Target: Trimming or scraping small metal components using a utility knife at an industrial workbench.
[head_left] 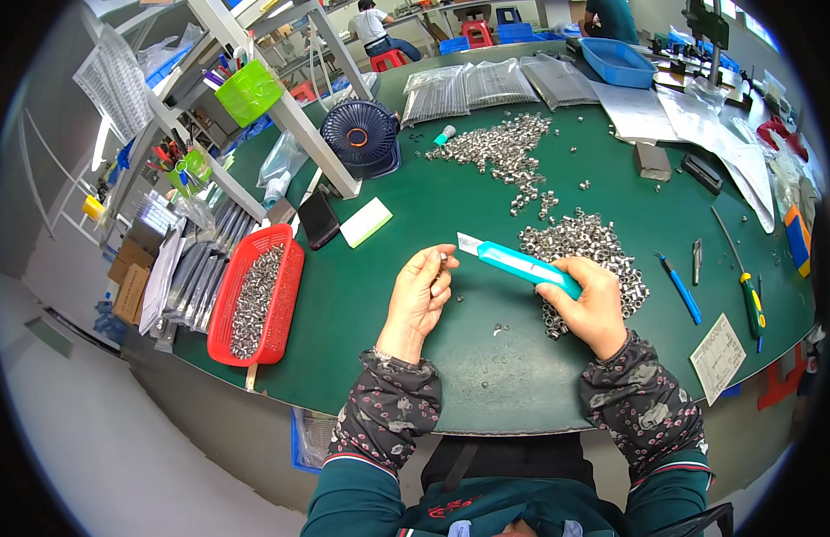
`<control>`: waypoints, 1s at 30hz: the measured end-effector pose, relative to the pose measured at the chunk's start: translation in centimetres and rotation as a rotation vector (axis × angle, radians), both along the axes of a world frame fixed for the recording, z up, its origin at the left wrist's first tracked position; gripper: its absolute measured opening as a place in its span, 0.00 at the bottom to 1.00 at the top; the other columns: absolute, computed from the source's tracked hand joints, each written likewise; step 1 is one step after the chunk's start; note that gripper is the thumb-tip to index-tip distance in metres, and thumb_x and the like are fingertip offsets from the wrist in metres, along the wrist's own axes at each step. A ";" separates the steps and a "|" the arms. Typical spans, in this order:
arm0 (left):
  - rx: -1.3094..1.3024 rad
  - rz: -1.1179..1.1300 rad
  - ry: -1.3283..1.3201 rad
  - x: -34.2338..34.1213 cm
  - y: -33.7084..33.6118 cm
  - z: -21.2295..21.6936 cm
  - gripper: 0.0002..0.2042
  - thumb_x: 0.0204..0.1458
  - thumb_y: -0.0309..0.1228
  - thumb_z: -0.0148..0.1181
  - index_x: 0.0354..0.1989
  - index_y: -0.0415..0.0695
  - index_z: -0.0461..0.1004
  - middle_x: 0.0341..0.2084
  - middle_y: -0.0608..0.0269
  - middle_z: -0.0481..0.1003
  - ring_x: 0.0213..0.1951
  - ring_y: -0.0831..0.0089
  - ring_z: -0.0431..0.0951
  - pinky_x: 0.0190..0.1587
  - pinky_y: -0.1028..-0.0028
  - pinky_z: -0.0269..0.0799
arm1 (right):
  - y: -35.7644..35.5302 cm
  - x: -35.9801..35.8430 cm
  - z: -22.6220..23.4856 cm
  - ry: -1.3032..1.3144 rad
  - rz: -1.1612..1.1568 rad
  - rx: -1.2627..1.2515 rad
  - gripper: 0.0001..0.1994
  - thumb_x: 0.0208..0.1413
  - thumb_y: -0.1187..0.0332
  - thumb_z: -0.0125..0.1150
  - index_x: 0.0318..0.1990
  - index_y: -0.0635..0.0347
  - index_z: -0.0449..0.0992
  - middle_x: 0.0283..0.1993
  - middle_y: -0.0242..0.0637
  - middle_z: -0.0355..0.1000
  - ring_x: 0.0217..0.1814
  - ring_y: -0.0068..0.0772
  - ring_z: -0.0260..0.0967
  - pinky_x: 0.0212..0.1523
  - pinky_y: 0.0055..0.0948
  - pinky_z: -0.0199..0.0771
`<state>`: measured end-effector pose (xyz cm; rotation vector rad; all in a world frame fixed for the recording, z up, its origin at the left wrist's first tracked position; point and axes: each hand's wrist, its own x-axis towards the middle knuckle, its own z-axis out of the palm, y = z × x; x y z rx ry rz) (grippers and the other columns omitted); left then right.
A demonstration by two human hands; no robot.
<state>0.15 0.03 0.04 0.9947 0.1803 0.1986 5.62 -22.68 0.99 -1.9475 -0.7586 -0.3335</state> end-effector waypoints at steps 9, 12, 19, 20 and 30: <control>-0.087 0.003 -0.092 0.2 0.8 -1.1 0.08 0.53 0.31 0.48 0.36 0.39 0.67 0.24 0.65 0.66 0.17 0.85 0.58 0.12 0.88 0.50 | 0.0 0.1 0.0 0.160 0.067 -0.062 0.14 0.38 0.61 0.63 0.29 0.61 0.74 0.23 0.41 0.69 0.24 0.39 0.68 0.26 0.31 0.66; -0.105 0.011 -0.095 0.2 0.5 -0.9 0.08 0.53 0.32 0.48 0.34 0.39 0.67 0.23 0.65 0.66 0.17 0.85 0.58 0.12 0.88 0.49 | -0.1 0.1 0.1 0.240 0.107 -0.086 0.15 0.38 0.60 0.63 0.30 0.61 0.74 0.23 0.42 0.70 0.24 0.37 0.69 0.26 0.30 0.67; -0.029 0.016 -0.060 0.1 0.3 -0.8 0.09 0.53 0.32 0.48 0.33 0.38 0.68 0.21 0.68 0.63 0.16 0.85 0.57 0.12 0.88 0.48 | -0.1 0.0 0.2 0.244 0.151 -0.102 0.16 0.38 0.60 0.62 0.31 0.62 0.75 0.22 0.41 0.71 0.23 0.34 0.70 0.26 0.28 0.68; 0.001 0.017 -0.063 0.1 0.2 -0.8 0.09 0.53 0.32 0.49 0.32 0.38 0.68 0.21 0.68 0.63 0.16 0.86 0.57 0.12 0.88 0.48 | -0.1 -0.1 0.4 0.244 0.151 -0.102 0.16 0.38 0.60 0.62 0.31 0.62 0.75 0.22 0.41 0.71 0.23 0.34 0.70 0.26 0.28 0.68; 0.125 0.065 -0.009 0.1 -0.2 -0.5 0.10 0.54 0.35 0.47 0.29 0.39 0.67 0.17 0.70 0.62 0.13 0.88 0.56 0.11 0.88 0.46 | -0.1 -0.1 0.5 0.342 0.140 -0.167 0.16 0.39 0.58 0.61 0.31 0.62 0.75 0.20 0.41 0.70 0.22 0.35 0.69 0.26 0.29 0.67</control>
